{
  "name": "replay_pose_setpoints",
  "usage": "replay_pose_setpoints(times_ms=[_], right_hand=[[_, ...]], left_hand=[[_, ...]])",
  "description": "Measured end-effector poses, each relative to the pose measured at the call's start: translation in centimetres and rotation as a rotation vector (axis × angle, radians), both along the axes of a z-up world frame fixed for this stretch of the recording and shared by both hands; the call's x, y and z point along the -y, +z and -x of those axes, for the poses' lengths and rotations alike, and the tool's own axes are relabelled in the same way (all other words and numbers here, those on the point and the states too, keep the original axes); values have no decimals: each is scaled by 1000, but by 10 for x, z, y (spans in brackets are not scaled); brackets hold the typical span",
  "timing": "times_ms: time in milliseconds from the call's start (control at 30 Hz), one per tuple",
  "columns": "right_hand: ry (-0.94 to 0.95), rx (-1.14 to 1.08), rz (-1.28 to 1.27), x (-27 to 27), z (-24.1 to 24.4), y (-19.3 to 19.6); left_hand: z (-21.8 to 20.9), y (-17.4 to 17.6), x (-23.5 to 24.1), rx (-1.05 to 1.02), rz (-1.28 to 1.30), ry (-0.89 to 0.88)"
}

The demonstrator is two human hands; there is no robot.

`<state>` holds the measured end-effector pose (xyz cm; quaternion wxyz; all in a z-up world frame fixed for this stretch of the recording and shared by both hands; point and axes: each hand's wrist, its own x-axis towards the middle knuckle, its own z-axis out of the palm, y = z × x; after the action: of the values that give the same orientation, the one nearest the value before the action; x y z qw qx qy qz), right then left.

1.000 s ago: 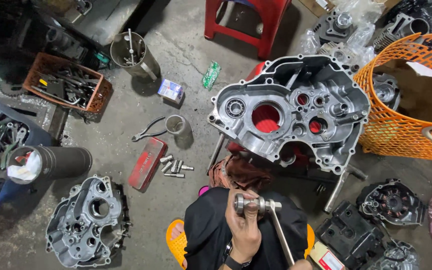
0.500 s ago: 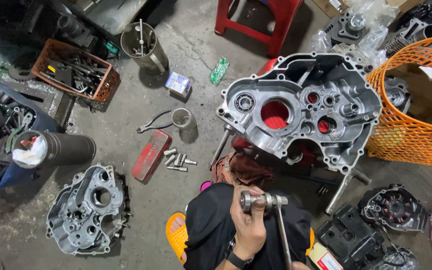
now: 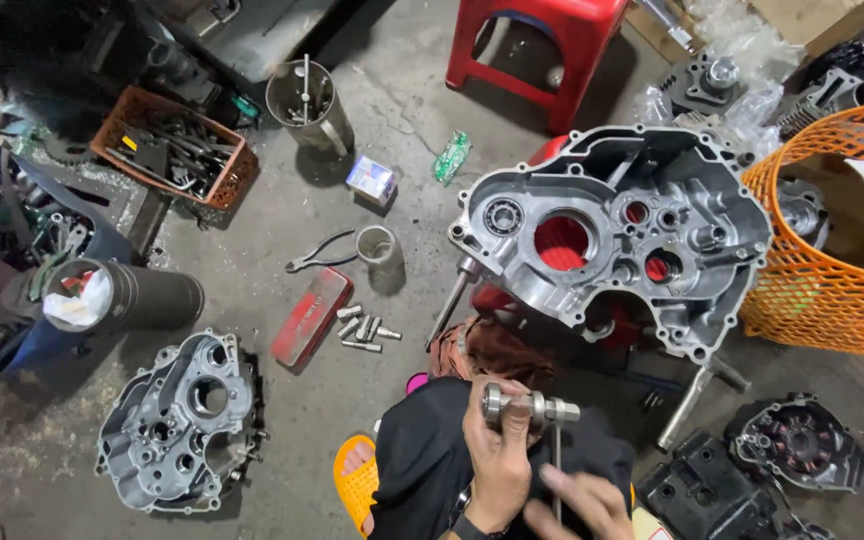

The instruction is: The person sits on the workshop floor with a motorcycle engine crankcase on their lap. They use a wrench on the casing, then fit a metal bearing driver into the bearing bore and strike it with a hammer to drive out a bearing, then handle the removed bearing and small fasteners.

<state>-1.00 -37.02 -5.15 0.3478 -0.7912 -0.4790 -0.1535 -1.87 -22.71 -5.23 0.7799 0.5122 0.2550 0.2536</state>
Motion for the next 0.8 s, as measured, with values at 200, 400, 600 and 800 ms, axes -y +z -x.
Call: replay_pose_setpoints(times_ms=[200, 400, 600, 800], right_hand=[[107, 98, -124, 20, -2, -40], [-57, 66, -305, 37, -17, -49], [-167, -847, -764, 36, -87, 73], [-94, -1228, -137, -24, -156, 119]], left_hand=[[1, 1, 1, -36, 60, 3], [1, 3, 3, -18, 157, 19], [3, -8, 5, -40, 30, 1], [3, -6, 6, -15, 38, 40]])
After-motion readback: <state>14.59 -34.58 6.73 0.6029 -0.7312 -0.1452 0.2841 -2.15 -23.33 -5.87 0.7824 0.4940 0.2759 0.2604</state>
